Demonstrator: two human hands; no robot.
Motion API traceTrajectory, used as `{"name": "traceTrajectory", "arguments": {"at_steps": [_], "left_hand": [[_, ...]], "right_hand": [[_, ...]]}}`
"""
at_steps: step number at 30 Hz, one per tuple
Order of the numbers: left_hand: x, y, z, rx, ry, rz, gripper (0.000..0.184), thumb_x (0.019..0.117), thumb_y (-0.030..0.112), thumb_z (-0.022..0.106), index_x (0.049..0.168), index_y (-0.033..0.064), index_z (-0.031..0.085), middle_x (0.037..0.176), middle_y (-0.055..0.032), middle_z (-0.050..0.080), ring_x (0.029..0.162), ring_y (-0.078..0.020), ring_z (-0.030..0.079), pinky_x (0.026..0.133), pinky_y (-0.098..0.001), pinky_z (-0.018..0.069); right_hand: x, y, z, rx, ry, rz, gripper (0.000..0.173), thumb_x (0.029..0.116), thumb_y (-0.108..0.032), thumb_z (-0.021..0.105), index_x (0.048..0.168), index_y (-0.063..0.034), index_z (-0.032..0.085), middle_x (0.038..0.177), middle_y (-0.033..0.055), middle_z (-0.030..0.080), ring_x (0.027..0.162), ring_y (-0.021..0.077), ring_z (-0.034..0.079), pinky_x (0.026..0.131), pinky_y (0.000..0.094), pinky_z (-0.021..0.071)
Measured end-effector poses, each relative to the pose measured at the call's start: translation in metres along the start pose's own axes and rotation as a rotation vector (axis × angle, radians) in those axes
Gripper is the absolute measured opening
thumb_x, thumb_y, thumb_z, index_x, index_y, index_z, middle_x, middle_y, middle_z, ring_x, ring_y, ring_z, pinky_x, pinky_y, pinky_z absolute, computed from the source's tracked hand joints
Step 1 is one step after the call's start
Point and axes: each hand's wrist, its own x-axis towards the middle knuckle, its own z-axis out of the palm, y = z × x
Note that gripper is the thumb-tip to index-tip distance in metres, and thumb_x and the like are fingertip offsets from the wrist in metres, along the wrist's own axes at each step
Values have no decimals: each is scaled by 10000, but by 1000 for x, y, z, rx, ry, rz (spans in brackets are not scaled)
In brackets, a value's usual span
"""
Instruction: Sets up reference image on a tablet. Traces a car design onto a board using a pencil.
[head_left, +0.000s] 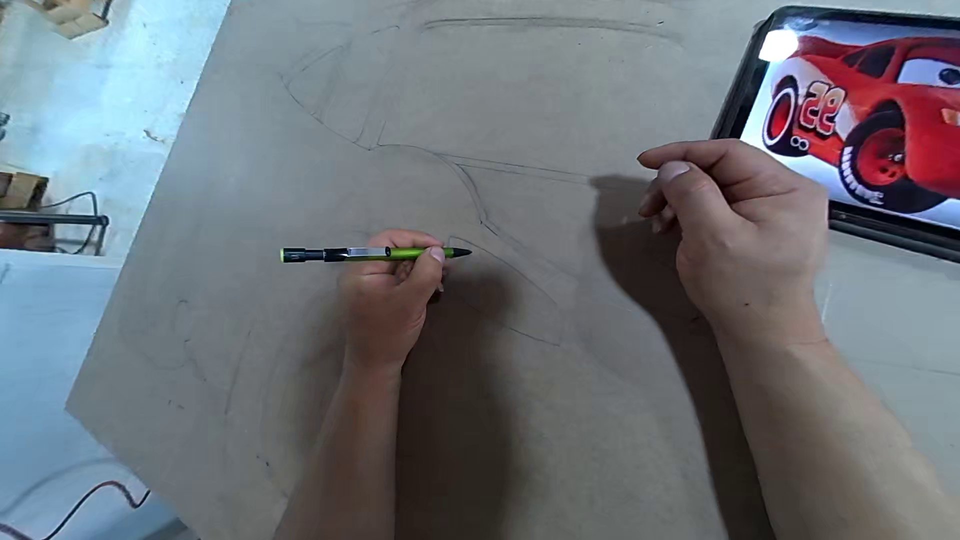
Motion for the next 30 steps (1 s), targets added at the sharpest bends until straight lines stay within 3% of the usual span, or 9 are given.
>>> {"name": "traceTrajectory", "arguments": {"at_steps": [15, 20, 26, 30], "left_hand": [[1, 2, 4, 34, 16, -26, 92, 982, 50, 663, 1069, 37, 689, 875, -39, 752, 702, -118, 718, 625, -245, 619], [1, 0, 1, 23, -4, -12, 74, 952, 19, 649, 1011, 49, 681, 857, -33, 726, 634, -103, 666, 550, -223, 569], [1, 3, 2, 7, 13, -35, 83, 982, 44, 658, 1060, 36, 686, 880, -44, 747, 695, -128, 716, 621, -256, 623], [5, -1, 3, 10, 13, 27, 81, 960, 17, 660, 1036, 14, 690, 848, -41, 746, 685, -116, 713, 612, -255, 622]], "right_hand": [[0, 0, 0, 14, 5, 1, 222, 1057, -177, 531, 1118, -129, 739, 813, -66, 696, 656, 29, 632, 564, 186, 524], [1, 0, 0, 31, 2, -1, 221, 1059, -171, 529, 1115, -120, 736, 806, -63, 693, 654, 30, 632, 563, 189, 527], [1, 0, 0, 26, 0, -9, 222, 1058, -171, 529, 1121, -117, 735, 811, -62, 696, 655, 35, 637, 561, 192, 532], [1, 2, -1, 35, -13, -25, 222, 1059, -165, 523, 1126, -112, 727, 822, -63, 696, 676, 33, 643, 589, 196, 545]]}}
